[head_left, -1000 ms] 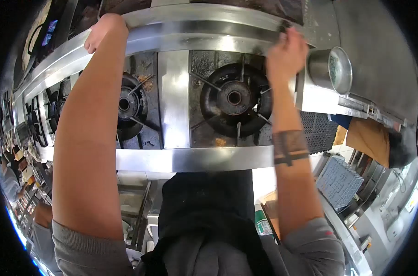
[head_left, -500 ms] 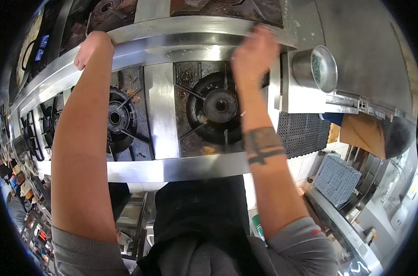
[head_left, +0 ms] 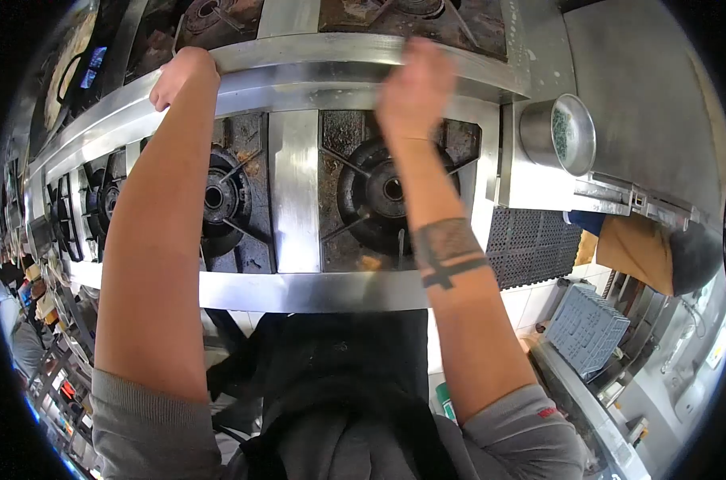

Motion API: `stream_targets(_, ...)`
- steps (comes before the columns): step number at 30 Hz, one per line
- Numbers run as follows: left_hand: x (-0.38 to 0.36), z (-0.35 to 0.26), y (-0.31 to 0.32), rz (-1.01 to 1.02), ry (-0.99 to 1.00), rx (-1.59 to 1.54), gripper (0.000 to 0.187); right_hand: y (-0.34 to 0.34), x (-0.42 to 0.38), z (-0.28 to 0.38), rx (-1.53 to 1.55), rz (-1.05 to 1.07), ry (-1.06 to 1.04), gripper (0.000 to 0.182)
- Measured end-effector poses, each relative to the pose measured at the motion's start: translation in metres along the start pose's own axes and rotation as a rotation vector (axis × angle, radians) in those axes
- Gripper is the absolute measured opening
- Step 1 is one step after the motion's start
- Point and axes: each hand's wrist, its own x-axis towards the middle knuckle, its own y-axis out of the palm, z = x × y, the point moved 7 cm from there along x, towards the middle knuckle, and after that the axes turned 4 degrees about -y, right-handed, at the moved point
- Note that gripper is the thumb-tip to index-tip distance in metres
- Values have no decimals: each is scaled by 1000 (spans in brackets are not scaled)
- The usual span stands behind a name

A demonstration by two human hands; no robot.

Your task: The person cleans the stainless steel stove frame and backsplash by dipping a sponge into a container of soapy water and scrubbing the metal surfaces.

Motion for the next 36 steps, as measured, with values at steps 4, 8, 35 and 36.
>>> stream_targets(4,19,-13,40,59,136,276,56,46,-1,90,521,105,-157,23)
stream_targets(8,-9,-4,1,77,146,141,56,-49,17,21,356,402,299,26)
stream_targets(35,4,0,9,122,139,-177,58,-104,111,-37,386,692,395,37)
stream_targets(36,5,-1,11,105,139,-167,58,-68,113,5,430,718,351,37)
